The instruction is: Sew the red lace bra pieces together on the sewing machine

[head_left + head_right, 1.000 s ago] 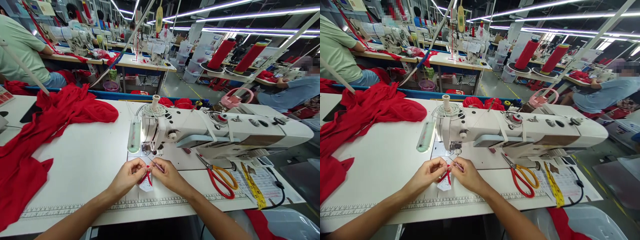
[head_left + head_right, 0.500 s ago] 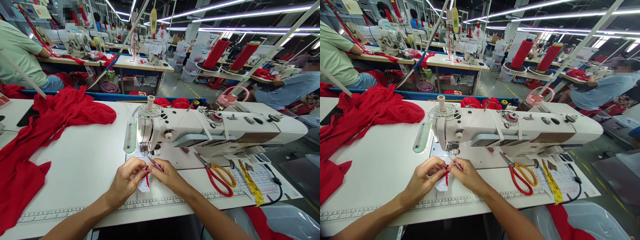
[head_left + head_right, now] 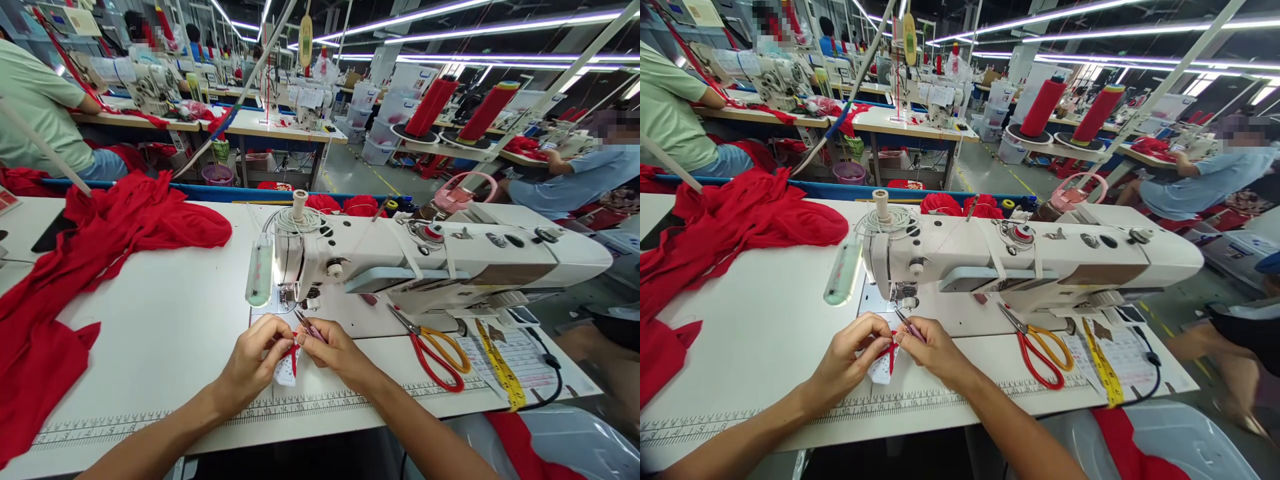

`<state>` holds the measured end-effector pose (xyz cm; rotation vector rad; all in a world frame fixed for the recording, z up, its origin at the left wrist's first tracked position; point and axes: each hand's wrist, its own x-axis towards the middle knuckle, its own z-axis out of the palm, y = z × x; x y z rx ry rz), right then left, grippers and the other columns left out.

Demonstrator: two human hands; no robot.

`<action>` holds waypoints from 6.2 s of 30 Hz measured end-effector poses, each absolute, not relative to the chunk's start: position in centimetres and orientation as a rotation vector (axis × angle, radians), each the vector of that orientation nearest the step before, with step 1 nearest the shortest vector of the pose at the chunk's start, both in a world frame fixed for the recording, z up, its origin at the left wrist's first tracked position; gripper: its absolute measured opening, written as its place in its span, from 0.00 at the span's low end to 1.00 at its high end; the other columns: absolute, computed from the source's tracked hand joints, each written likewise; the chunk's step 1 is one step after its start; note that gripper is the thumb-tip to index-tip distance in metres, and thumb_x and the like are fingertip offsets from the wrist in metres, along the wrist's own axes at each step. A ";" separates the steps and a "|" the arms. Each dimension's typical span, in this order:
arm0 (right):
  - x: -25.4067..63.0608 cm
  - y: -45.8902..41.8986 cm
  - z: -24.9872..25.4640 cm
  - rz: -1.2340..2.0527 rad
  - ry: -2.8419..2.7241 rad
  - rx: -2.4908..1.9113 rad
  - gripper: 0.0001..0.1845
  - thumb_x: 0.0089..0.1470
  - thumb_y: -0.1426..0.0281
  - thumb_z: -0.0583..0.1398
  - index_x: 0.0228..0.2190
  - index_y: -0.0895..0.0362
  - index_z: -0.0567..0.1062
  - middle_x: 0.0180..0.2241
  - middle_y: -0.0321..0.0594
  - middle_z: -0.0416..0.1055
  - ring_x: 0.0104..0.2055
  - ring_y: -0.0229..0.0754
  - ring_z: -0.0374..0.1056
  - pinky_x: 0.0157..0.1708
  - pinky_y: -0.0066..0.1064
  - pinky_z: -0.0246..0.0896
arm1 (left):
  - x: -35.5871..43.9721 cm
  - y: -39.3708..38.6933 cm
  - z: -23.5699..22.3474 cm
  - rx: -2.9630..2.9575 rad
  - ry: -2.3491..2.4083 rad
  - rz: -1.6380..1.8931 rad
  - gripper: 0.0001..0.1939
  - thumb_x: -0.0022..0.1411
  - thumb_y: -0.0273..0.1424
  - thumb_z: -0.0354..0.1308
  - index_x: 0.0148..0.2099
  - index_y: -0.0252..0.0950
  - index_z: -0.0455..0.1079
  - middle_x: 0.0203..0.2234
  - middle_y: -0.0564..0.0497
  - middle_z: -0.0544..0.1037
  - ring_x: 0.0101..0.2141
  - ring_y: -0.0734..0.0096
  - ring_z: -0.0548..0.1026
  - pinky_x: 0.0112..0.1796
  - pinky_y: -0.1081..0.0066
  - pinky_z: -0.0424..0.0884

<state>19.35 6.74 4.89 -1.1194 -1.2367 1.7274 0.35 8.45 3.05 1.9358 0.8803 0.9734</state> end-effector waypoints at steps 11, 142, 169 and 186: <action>18.5 6.6 3.8 1.274 -1.524 -1.272 0.15 0.59 0.58 0.57 0.27 0.54 0.66 0.22 0.28 0.52 0.25 0.35 0.47 0.26 0.29 0.44 | 0.7 8.1 3.2 1.474 1.047 0.754 0.13 0.68 0.42 0.53 0.36 0.37 0.65 0.26 0.54 0.68 0.27 0.72 0.66 0.29 0.72 0.64; 19.1 7.6 2.2 -0.298 -2.557 -0.900 0.22 0.61 0.83 0.54 0.52 0.55 0.75 0.33 0.38 0.70 0.35 0.41 0.58 0.39 0.35 0.48 | -4.9 7.4 1.1 3.029 0.978 0.788 0.20 0.61 0.17 0.51 0.53 0.33 0.72 0.49 0.44 0.80 0.51 0.56 0.72 0.65 0.33 0.37; 18.9 9.4 1.8 -0.278 -2.599 -1.227 0.34 0.48 0.87 0.55 0.56 0.57 0.69 0.39 0.43 0.73 0.36 0.44 0.63 0.45 0.40 0.54 | -3.9 11.6 1.5 3.071 0.970 0.506 0.15 0.60 0.17 0.54 0.48 0.35 0.70 0.56 0.38 0.73 0.62 0.39 0.63 0.57 0.22 0.46; 18.3 9.1 0.5 -0.342 -2.477 -1.381 0.34 0.46 0.83 0.56 0.57 0.62 0.70 0.40 0.48 0.76 0.34 0.46 0.66 0.43 0.42 0.54 | -3.6 13.3 0.7 2.863 0.932 0.534 0.10 0.65 0.23 0.51 0.43 0.37 0.73 0.44 0.46 0.77 0.59 0.51 0.64 0.65 0.35 0.43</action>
